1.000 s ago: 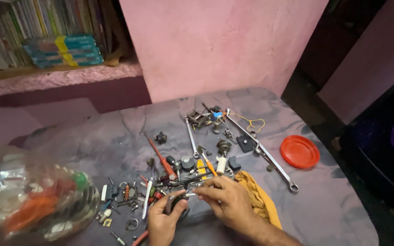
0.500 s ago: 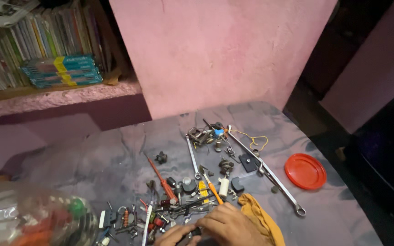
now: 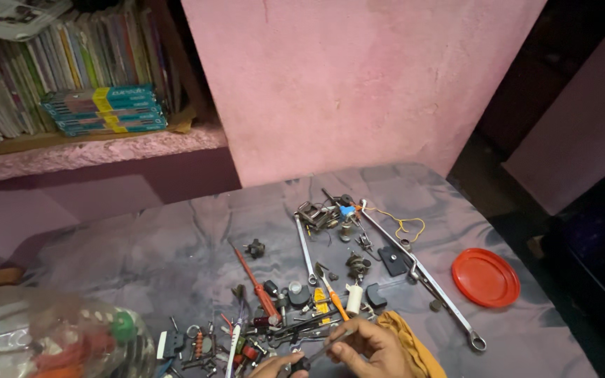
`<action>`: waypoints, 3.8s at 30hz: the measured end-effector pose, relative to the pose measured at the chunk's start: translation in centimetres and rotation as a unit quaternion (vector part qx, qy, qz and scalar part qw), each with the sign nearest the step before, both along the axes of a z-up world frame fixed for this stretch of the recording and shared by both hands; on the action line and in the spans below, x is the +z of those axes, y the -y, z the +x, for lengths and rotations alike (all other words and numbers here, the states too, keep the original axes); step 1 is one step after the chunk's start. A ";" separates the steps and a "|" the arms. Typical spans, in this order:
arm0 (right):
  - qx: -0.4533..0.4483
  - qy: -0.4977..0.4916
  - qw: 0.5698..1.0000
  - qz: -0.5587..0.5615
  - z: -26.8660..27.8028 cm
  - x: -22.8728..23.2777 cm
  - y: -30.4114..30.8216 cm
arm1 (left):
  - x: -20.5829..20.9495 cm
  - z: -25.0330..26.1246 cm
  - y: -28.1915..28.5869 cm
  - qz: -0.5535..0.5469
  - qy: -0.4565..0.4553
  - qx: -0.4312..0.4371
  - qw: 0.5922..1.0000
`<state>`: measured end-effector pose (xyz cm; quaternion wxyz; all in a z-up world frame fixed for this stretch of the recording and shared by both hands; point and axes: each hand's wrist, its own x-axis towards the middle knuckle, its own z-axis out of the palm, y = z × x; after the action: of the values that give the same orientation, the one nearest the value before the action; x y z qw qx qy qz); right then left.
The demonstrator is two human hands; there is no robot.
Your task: The person wipes various mechanical components with a cloth, uses pliers to grip items, and cleans a small metal housing. They pick up and clean several small metal parts, including a spring, using their hands and a cloth over a table covered in various tools and parts.
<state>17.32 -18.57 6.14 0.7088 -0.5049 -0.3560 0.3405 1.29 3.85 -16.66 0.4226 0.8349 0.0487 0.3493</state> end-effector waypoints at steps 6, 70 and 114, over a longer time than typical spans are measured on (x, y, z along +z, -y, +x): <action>-0.051 0.135 0.982 -0.126 -1.5 2.0 -0.3 | 8.8 -0.5 2.1 -0.048 0.010 -0.020 0.999; -0.209 0.553 0.803 -0.074 -8.7 10.7 -0.3 | 28.2 -3.1 8.4 -0.174 0.039 0.138 0.974; -0.060 0.245 0.951 -0.180 -7.4 7.6 -0.3 | 27.5 -3.0 7.9 -0.027 0.035 0.122 0.992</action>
<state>9.95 -18.26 13.72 0.5163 -0.7123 -0.4209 0.2211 -1.74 -4.02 10.84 0.4008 0.7983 0.1450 0.4254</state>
